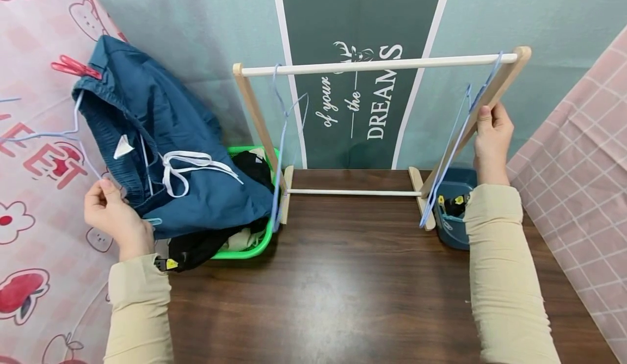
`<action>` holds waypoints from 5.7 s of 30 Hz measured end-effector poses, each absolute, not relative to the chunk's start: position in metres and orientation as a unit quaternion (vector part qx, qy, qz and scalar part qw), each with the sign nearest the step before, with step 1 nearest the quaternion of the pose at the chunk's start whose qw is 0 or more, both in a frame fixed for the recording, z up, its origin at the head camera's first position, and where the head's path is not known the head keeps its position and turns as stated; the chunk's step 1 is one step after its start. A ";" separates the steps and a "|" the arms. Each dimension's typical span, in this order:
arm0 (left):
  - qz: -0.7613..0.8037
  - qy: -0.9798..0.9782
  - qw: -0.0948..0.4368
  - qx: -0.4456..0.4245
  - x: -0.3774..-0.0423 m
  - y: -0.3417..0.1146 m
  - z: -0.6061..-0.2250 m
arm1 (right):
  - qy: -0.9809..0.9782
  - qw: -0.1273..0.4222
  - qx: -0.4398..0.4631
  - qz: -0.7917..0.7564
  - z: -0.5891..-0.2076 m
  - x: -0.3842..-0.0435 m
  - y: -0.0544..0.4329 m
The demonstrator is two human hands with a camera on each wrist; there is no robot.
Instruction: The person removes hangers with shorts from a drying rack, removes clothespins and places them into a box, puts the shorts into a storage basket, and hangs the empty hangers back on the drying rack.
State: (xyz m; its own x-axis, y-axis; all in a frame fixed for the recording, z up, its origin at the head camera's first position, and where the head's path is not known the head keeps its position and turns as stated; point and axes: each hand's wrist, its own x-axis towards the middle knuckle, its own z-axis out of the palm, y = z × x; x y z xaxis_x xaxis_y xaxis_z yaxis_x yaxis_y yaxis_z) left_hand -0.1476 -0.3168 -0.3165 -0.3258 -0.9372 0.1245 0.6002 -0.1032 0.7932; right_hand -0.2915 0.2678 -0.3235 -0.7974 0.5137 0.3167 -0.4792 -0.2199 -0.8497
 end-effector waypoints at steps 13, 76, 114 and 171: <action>-0.678 -0.477 0.535 0.160 -0.136 -0.324 -0.338 | -0.537 0.314 -0.013 0.783 -0.324 -0.292 0.267; -0.523 -0.785 0.316 0.105 -0.110 -0.323 -0.394 | -0.745 0.148 0.128 0.638 -0.239 -0.210 0.093; -0.457 -0.813 0.358 0.044 -0.100 -0.337 -0.411 | -0.899 -0.041 0.327 0.290 -0.296 -0.223 -0.060; -0.306 -0.929 0.167 0.123 -0.095 -0.354 -0.397 | -0.921 0.056 0.263 0.281 -0.354 -0.254 -0.061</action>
